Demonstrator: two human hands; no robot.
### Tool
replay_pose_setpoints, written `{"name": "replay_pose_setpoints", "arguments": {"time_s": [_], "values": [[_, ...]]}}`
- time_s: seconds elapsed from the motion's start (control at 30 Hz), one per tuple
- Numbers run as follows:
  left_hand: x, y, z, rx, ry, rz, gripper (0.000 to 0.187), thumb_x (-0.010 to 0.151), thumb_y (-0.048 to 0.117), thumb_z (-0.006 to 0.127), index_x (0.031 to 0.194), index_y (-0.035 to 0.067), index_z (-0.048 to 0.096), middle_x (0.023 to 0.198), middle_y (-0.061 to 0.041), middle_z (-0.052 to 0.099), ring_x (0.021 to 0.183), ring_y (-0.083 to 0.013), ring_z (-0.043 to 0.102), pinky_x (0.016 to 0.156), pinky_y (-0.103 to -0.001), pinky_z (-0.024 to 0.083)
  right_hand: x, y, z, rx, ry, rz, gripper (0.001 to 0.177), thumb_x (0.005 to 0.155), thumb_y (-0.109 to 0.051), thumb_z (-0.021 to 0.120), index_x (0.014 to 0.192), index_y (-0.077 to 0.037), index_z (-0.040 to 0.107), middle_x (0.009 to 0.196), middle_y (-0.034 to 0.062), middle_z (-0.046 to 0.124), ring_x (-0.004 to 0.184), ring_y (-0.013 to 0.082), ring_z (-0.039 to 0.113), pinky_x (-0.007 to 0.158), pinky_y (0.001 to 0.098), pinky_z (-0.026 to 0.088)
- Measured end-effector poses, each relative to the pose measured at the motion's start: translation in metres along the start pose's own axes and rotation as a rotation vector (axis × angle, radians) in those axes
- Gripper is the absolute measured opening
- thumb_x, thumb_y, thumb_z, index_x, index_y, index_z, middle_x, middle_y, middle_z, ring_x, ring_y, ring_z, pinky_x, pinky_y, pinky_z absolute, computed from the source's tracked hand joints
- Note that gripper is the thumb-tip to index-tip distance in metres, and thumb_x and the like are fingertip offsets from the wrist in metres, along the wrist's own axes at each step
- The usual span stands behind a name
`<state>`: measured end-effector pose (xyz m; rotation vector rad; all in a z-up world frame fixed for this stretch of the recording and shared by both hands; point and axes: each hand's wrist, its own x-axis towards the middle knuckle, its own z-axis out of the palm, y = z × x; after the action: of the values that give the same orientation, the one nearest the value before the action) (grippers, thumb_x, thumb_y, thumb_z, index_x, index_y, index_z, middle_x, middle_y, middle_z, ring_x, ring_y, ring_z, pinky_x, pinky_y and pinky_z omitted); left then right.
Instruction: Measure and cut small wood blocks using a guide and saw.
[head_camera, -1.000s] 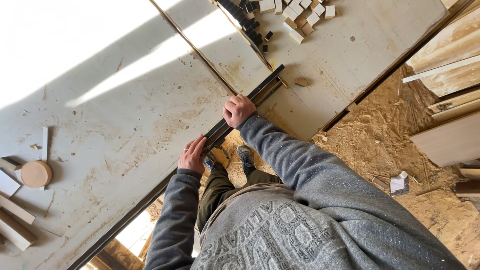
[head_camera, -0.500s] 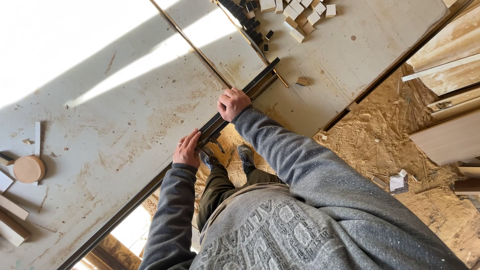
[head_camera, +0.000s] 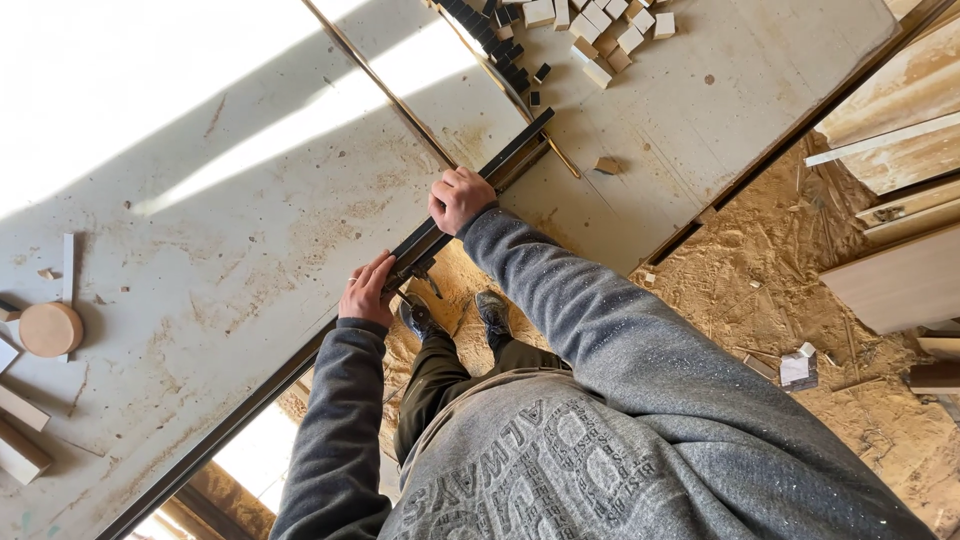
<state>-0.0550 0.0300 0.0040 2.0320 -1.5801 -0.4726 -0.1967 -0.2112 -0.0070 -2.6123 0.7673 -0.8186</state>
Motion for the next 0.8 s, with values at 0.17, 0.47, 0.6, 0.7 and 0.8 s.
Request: {"name": "replay_pose_setpoints", "arguments": {"time_s": [0.17,0.47,0.6,0.7,0.8], "values": [[0.009,-0.007,-0.004,-0.006,-0.007,-0.012,0.071,0.072,-0.001,0.078,0.139,0.014,0.059,0.146,-0.002,0.060,0.121,-0.0317,0.061,0.102,-0.041,0.052,0.010,0.001,0.006,-0.011,-0.015,0.012,0.014,0.083,-0.015,0.071,0.072,-0.011,0.065,0.072,0.0055,0.063,0.072,0.0240,0.062,0.067,0.0389,0.056],[0.022,-0.023,-0.005,-0.006,-0.024,-0.040,0.070,0.075,0.000,0.079,0.140,0.015,0.059,0.146,-0.001,0.060,0.121,-0.0310,0.061,0.103,-0.041,0.052,0.024,0.009,0.024,-0.024,-0.073,0.046,0.013,0.084,-0.015,0.071,0.073,-0.011,0.066,0.072,0.0057,0.064,0.071,0.0234,0.063,0.067,0.0390,0.057],[0.028,-0.025,-0.008,-0.012,-0.040,-0.065,0.070,0.074,0.001,0.080,0.140,0.016,0.059,0.146,0.000,0.060,0.122,-0.0308,0.060,0.104,-0.041,0.051,0.031,0.010,0.026,-0.022,-0.079,0.041,0.012,0.084,-0.015,0.070,0.074,-0.010,0.067,0.072,0.0065,0.064,0.072,0.0238,0.063,0.067,0.0390,0.057],[0.033,-0.027,-0.011,-0.014,-0.056,-0.077,0.069,0.076,0.002,0.081,0.140,0.016,0.059,0.146,0.000,0.060,0.122,-0.0308,0.060,0.103,-0.041,0.051,0.035,0.012,0.029,-0.017,-0.081,0.040,0.012,0.084,-0.015,0.071,0.073,-0.010,0.066,0.073,0.0066,0.064,0.073,0.0242,0.064,0.067,0.0388,0.057],[0.037,-0.034,-0.011,-0.004,-0.052,-0.080,0.070,0.075,0.000,0.080,0.140,0.016,0.059,0.147,0.000,0.060,0.124,-0.0303,0.060,0.104,-0.040,0.051,0.043,0.012,0.032,-0.009,-0.079,0.032,0.011,0.083,-0.015,0.071,0.074,-0.010,0.067,0.073,0.0073,0.065,0.073,0.0251,0.064,0.067,0.0395,0.057]]}}
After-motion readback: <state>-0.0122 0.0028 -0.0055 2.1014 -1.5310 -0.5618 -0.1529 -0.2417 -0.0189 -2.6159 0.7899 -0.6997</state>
